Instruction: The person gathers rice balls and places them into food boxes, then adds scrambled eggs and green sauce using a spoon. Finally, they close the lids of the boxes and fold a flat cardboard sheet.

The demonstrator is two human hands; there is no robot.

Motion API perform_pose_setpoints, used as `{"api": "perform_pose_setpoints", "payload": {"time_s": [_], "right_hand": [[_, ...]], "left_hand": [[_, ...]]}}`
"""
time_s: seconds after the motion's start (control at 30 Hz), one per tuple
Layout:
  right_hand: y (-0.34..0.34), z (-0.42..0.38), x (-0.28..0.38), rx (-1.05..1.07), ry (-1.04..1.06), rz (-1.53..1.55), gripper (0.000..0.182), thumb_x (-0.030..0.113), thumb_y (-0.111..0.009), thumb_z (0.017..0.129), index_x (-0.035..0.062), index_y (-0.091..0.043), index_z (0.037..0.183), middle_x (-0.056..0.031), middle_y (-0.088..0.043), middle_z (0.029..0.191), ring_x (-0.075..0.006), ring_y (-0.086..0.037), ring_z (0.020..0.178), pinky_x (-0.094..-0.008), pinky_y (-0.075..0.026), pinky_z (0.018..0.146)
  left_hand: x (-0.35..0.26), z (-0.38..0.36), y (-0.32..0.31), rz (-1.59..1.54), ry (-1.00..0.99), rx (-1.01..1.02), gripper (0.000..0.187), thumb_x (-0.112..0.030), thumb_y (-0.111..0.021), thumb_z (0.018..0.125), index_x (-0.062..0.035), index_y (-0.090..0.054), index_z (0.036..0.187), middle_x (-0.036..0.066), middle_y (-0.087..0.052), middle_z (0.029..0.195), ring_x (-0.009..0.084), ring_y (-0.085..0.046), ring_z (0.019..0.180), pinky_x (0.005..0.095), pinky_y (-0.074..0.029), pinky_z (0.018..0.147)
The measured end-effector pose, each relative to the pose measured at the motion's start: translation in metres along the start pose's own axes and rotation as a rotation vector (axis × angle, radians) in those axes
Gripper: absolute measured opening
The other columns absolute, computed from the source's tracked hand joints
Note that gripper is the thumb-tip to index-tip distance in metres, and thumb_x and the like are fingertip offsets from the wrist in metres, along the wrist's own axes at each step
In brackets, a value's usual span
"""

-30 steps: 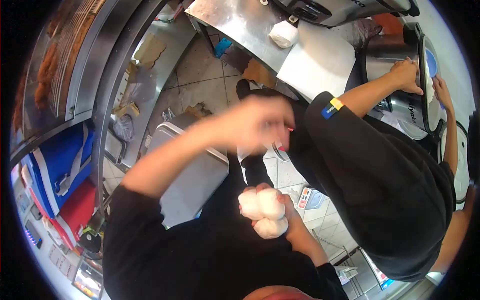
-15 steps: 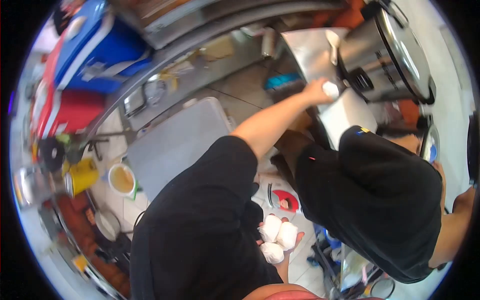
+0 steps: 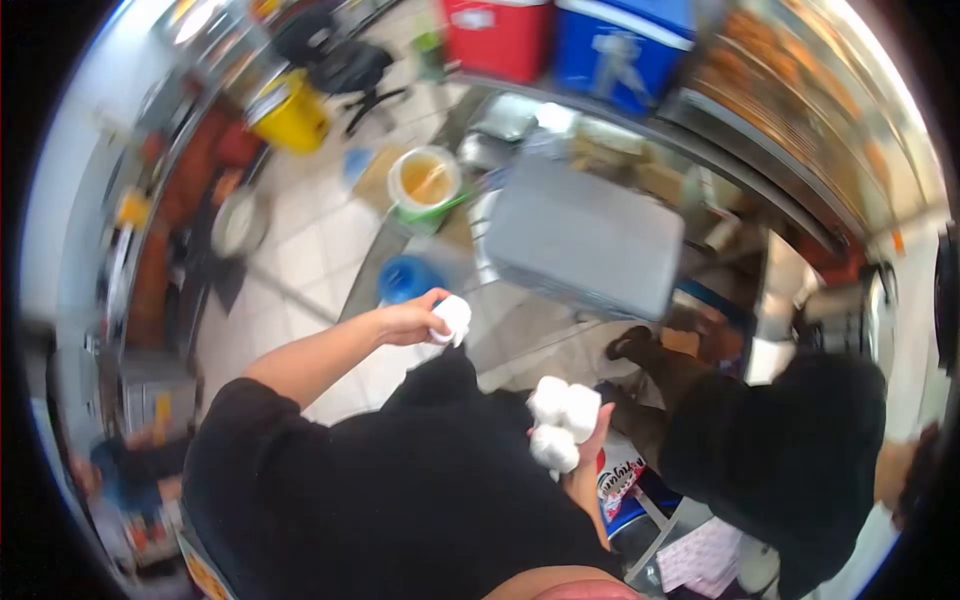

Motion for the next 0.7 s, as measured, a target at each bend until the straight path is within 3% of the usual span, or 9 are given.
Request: {"api": "perform_pose_setpoints", "payload": {"time_s": [0.03,0.1,0.2,0.33,0.43,0.47,0.5,0.57,0.7], "right_hand": [[-0.011,0.011,-0.014,0.053,-0.059,-0.028,0.081,0.078,-0.047,0.084,0.0156,-0.048,0.136,-0.0207,-0.051,0.138,-0.0460,-0.054,0.121,-0.0673,-0.055,0.077],[-0.040,0.039,-0.052,0.068,-0.108,-0.029,0.081,0.079,-0.048,0.084,0.0157,-0.048,0.135,-0.0228,-0.051,0.137,-0.0462,-0.054,0.121,-0.0666,-0.056,0.076],[-0.068,0.085,-0.139,-0.010,-0.309,-0.148,0.084,0.080,-0.042,0.084,0.0163,-0.047,0.138,-0.0237,-0.051,0.137,-0.0454,-0.056,0.118,-0.0651,-0.057,0.073],[-0.119,0.142,-0.290,-0.087,-0.569,-0.340,0.089,0.083,-0.038,0.084,0.0126,-0.049,0.137,-0.0247,-0.054,0.133,-0.0453,-0.058,0.116,-0.0606,-0.060,0.064],[-0.130,0.181,-0.402,-0.201,-0.722,-0.422,0.089,0.082,-0.037,0.085,0.0106,-0.050,0.135,-0.0255,-0.055,0.131,-0.0439,-0.061,0.112,-0.0587,-0.060,0.062],[-0.135,0.197,-0.431,-0.139,-0.841,-0.378,0.085,0.081,-0.035,0.086,0.0136,-0.051,0.136,-0.0196,-0.058,0.130,-0.0460,-0.061,0.107,-0.0647,-0.056,0.067],[-0.150,0.212,-0.460,-0.059,-0.872,-0.384,0.084,0.080,-0.036,0.087,0.0135,-0.050,0.136,-0.0217,-0.056,0.132,-0.0466,-0.059,0.111,-0.0652,-0.057,0.069],[-0.196,0.236,-0.516,-0.025,-0.869,-0.319,0.084,0.079,-0.036,0.087,0.0129,-0.050,0.136,-0.0245,-0.053,0.135,-0.0477,-0.057,0.116,-0.0646,-0.057,0.071],[-0.232,0.279,-0.564,0.075,-0.889,-0.391,0.082,0.078,-0.036,0.088,0.0127,-0.050,0.137,-0.0264,-0.049,0.138,-0.0492,-0.052,0.122,-0.0648,-0.057,0.073]], "left_hand": [[0.020,-0.027,0.013,-0.121,-0.023,-0.002,0.074,0.005,-0.071,0.074,-0.0148,-0.035,0.135,0.009,-0.049,0.128,0.0257,-0.052,0.122,0.0496,-0.048,0.097],[0.052,-0.074,0.033,-0.276,-0.089,0.048,0.077,0.005,-0.072,0.074,-0.0155,-0.034,0.138,0.008,-0.049,0.129,0.0241,-0.050,0.123,0.0455,-0.046,0.099],[0.064,-0.147,0.070,-0.241,-0.222,0.181,0.082,0.001,-0.075,0.073,-0.0148,-0.035,0.143,0.005,-0.051,0.130,0.0186,-0.048,0.125,0.0343,-0.038,0.106],[0.081,-0.255,0.172,-0.216,-0.410,0.149,0.089,-0.003,-0.078,0.072,-0.0105,-0.035,0.150,0.005,-0.052,0.133,0.0176,-0.047,0.126,0.0352,-0.037,0.108],[0.126,-0.321,0.273,-0.297,-0.535,-0.004,0.084,-0.006,-0.081,0.072,-0.0101,-0.041,0.145,0.005,-0.053,0.130,0.0167,-0.049,0.123,0.0350,-0.040,0.106],[0.140,-0.334,0.304,-0.400,-0.541,-0.045,0.082,-0.008,-0.084,0.071,-0.0100,-0.042,0.142,0.004,-0.054,0.127,0.0167,-0.051,0.121,0.0341,-0.042,0.103],[0.138,-0.360,0.325,-0.588,-0.464,-0.136,0.080,-0.008,-0.085,0.070,-0.0108,-0.043,0.139,0.004,-0.055,0.123,0.0173,-0.053,0.117,0.0334,-0.044,0.099],[0.141,-0.390,0.382,-0.468,-0.502,-0.334,0.080,-0.007,-0.085,0.071,-0.0111,-0.042,0.139,0.003,-0.055,0.121,0.0179,-0.054,0.113,0.0334,-0.045,0.097],[0.103,-0.415,0.452,-0.323,-0.528,-0.442,0.076,-0.008,-0.085,0.071,-0.0119,-0.044,0.135,0.003,-0.055,0.118,0.0172,-0.055,0.110,0.0330,-0.046,0.096]]}}
Point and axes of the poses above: each hand's wrist, its own z-axis towards the middle knuckle, its own y-axis out of the back of the hand, x = y × z, the point moved 7 cm from there along z, towards the middle knuckle
